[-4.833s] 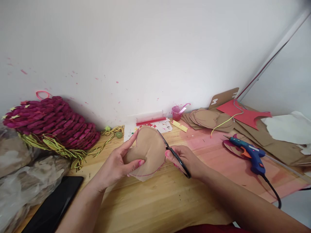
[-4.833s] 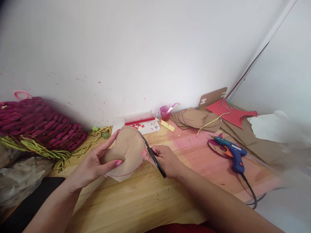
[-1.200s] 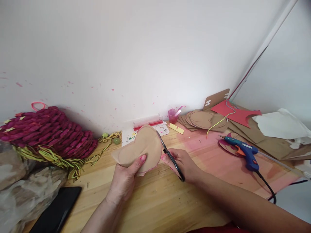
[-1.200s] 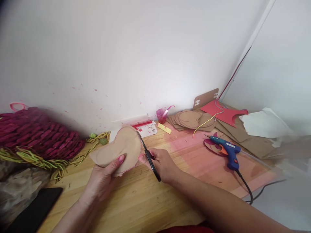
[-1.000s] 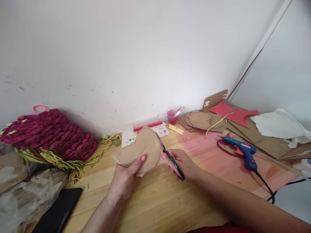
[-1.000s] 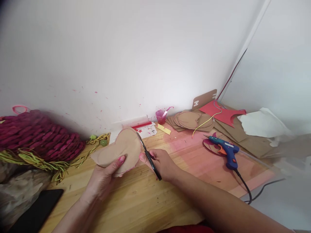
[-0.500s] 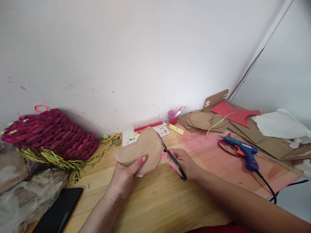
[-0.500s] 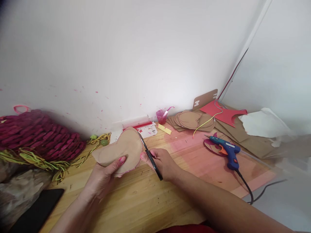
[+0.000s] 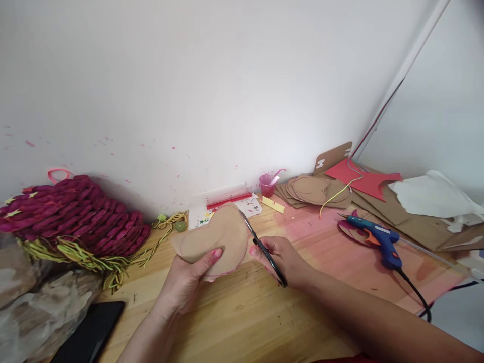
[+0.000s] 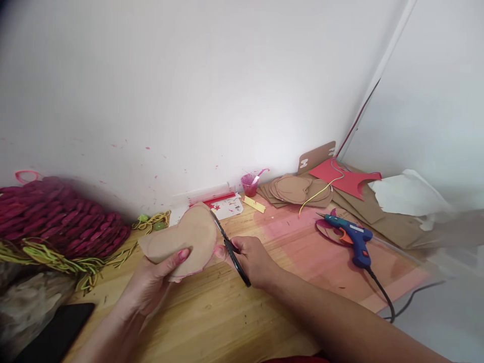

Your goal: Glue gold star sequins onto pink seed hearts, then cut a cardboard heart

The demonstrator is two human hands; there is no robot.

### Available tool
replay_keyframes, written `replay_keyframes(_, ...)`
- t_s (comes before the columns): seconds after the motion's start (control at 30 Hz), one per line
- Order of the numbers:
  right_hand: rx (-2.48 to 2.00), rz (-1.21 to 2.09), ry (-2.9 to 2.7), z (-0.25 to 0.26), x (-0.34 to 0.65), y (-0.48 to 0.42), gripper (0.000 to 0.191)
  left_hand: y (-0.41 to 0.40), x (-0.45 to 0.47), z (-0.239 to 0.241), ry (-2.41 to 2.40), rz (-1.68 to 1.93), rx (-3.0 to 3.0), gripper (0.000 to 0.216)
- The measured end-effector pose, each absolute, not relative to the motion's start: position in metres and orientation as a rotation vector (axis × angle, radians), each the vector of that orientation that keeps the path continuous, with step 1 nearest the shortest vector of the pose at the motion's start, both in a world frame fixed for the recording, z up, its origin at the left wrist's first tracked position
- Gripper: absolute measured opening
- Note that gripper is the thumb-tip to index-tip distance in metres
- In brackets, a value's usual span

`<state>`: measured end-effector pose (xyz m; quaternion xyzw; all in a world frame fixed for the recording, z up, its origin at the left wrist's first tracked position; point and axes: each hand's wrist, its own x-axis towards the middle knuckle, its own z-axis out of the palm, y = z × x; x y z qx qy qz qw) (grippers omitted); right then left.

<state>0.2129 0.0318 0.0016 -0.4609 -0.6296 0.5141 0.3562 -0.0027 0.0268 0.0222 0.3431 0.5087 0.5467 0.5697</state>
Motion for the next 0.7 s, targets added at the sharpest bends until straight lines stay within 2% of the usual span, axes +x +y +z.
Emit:
replay_keyframes(0.2, -1.210, 1.446, -1.574, -0.002, 0.214, 0.033, 0.048, 0.024, -0.005, 0.021, 1.197, 1.193, 0.859, 0.072)
replay_keyframes(0.7, -1.188, 1.393, -1.632, 0.007, 0.215, 0.033, 0.051, 0.030, -0.016, 0.019, 1.193, 1.123, 0.869, 0.073)
